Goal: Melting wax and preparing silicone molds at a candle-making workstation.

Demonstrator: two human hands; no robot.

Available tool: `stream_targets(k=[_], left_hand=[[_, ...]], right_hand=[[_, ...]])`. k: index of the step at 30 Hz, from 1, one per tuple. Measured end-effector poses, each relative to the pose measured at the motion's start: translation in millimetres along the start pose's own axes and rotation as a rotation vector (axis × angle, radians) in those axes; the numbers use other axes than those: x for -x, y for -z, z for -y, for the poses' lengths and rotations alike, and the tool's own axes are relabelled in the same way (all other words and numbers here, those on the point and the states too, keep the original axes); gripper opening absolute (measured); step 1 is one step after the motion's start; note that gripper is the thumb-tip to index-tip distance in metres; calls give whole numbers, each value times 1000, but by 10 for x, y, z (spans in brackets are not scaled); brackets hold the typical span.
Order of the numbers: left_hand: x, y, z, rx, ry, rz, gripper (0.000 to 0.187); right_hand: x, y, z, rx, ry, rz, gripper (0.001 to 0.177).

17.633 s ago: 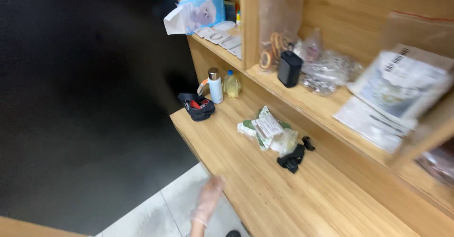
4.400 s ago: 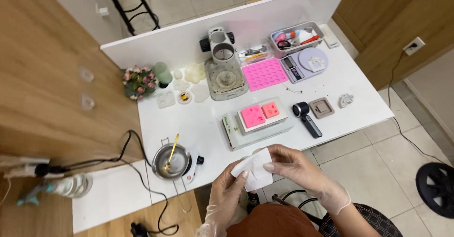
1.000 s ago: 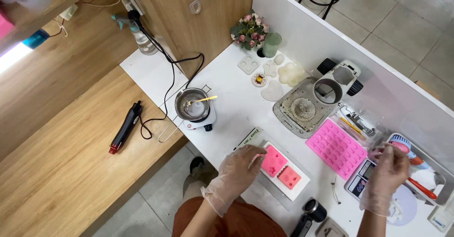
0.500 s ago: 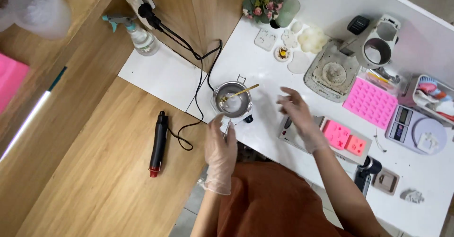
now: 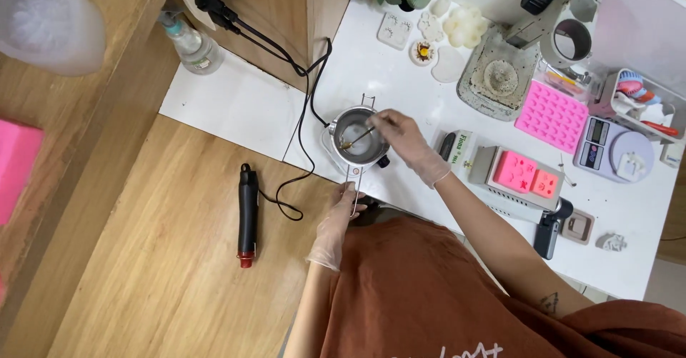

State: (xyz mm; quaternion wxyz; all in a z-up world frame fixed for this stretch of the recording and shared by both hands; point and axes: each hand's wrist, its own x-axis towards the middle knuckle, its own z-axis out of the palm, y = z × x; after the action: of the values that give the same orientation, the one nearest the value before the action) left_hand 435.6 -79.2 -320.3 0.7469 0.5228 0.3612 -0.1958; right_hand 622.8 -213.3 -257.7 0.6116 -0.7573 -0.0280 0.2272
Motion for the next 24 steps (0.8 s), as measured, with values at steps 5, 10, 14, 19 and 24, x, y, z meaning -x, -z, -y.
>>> stream_targets(k=[5, 10, 14, 19, 24], left_hand=[[113, -90, -194, 60, -90, -67, 44], [-49, -180, 36, 87, -155, -117, 29], [-169, -237, 194, 40, -221, -188, 25], [-143, -265, 238, 100, -294, -233, 18], [-138, -284, 240, 125, -299, -237, 16]], right_hand=[[145, -43, 240, 275, 55, 230, 28], [104, 135, 426, 790, 573, 314, 22], [50, 274, 428, 939, 837, 285, 22], [85, 415, 278, 1032, 653, 313, 18], [218, 413, 242, 937, 573, 304, 20]])
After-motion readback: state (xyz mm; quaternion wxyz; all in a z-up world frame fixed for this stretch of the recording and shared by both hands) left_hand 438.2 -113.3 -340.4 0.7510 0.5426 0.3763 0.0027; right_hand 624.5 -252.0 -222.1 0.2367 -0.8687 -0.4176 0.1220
